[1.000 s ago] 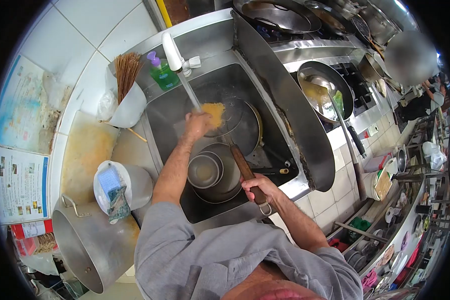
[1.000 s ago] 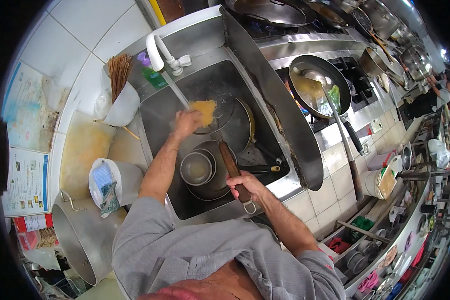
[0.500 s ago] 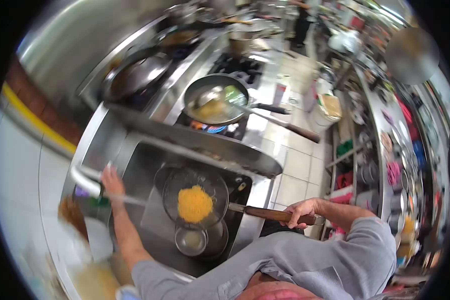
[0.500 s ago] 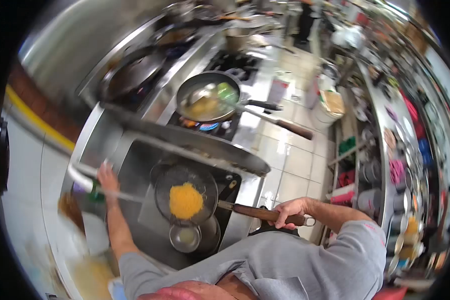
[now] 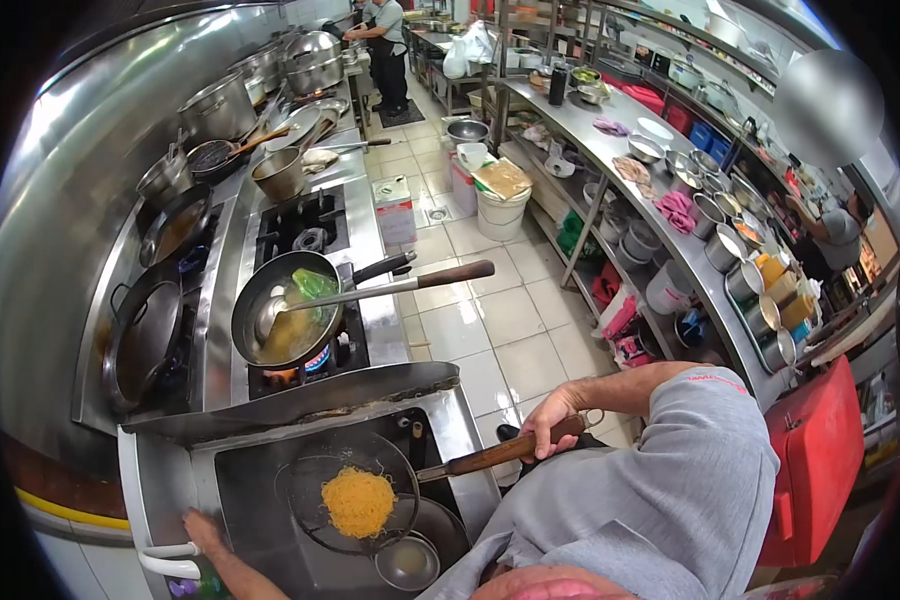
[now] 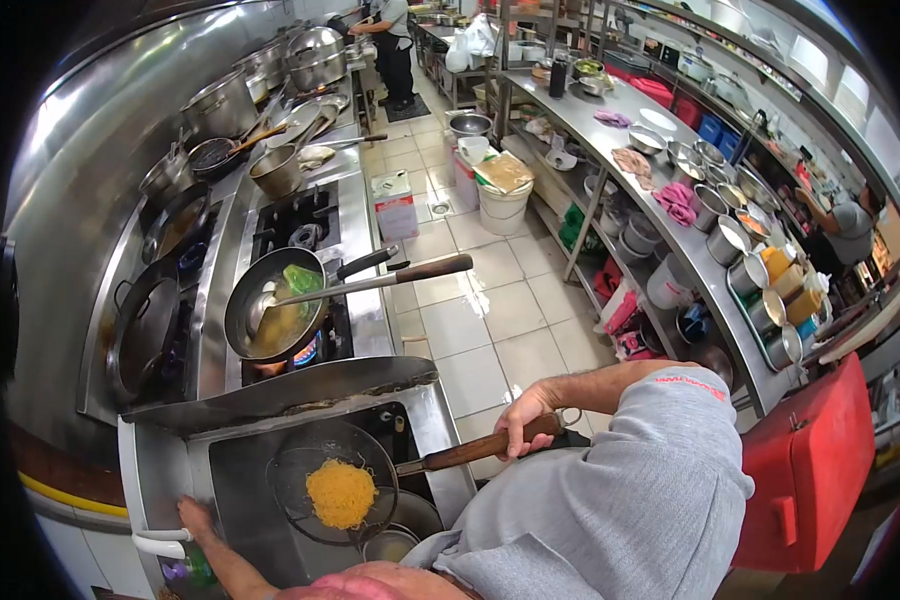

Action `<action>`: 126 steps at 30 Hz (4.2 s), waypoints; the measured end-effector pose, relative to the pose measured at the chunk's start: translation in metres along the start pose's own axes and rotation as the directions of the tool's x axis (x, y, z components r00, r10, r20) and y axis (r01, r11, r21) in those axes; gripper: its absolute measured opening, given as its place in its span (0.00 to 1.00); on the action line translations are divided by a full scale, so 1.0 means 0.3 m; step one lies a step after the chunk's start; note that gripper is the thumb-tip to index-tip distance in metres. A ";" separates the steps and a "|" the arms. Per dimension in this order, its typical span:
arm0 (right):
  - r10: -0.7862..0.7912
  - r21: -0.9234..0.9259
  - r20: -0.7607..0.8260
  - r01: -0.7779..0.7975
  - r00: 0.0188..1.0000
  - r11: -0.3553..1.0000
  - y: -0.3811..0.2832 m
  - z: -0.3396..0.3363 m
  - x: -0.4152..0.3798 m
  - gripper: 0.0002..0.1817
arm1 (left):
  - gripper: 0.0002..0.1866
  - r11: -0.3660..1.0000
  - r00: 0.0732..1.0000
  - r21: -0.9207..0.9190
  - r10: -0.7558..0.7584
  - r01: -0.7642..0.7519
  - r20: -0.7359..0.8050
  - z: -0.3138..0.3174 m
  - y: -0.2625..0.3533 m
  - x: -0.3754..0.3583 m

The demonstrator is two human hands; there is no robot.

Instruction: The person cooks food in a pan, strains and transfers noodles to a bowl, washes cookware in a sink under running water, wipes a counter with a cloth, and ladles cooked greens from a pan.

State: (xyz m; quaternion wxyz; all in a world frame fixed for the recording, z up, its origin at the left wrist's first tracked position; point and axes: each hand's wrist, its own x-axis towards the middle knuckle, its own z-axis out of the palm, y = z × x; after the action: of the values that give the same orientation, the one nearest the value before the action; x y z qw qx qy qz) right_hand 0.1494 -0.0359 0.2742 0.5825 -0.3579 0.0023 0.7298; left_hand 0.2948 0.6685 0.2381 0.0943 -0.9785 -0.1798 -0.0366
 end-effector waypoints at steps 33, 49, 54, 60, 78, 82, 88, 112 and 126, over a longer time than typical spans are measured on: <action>0.044 -0.022 0.133 -0.041 0.990 0.999 0.015 0.055 -0.165 0.09 | 0.13 -0.256 0.539 -0.964 -0.803 0.073 0.254 -0.401 1.130 -1.935; -0.051 -0.022 0.068 0.052 0.996 0.998 0.113 0.107 -0.031 0.09 | 0.05 -0.147 0.851 -0.926 -0.464 -0.348 -0.246 -0.944 1.191 -2.090; -0.309 -0.446 -0.128 0.224 0.942 0.867 0.135 0.182 -0.064 0.11 | 0.05 -0.372 0.551 -0.451 -0.228 -0.811 -0.803 -1.283 1.207 -2.157; -0.083 0.051 0.001 0.083 0.997 0.995 0.133 0.072 -0.013 0.10 | 0.20 -0.429 0.195 -0.161 -0.036 -0.889 -0.980 -1.309 1.208 -2.137; 0.045 -0.077 0.036 -0.042 0.998 0.996 0.169 0.057 0.026 0.08 | 0.06 -0.458 0.645 -0.507 -0.215 -0.730 -0.733 -1.377 1.250 -1.955; 0.012 -0.079 0.029 -0.010 1.000 0.997 0.174 0.085 0.005 0.10 | 0.07 -0.404 0.564 -0.413 -0.398 -0.816 -0.724 -1.478 1.201 -1.856; 0.012 -0.072 -0.004 -0.012 1.000 0.997 0.162 0.103 0.008 0.11 | 0.07 -0.369 0.625 -0.517 -0.294 -0.772 -0.723 -1.602 1.204 -1.847; 0.000 0.032 0.011 -0.001 1.000 0.999 0.194 0.108 0.018 0.08 | 0.32 -0.757 0.743 -0.505 0.038 -0.415 -0.668 -1.385 1.279 -1.894; -0.384 -0.624 -0.228 0.169 0.894 0.763 0.120 0.163 -0.037 0.16 | 0.10 -0.611 0.573 -0.685 -0.419 0.395 0.704 -0.056 1.172 -2.433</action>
State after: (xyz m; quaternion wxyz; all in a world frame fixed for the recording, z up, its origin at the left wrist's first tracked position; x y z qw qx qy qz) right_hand 0.0941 -0.0364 0.3015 0.5354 -0.6381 -0.1762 0.5245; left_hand -0.2605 0.0908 0.1173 -0.7269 -0.4204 -0.5025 -0.2056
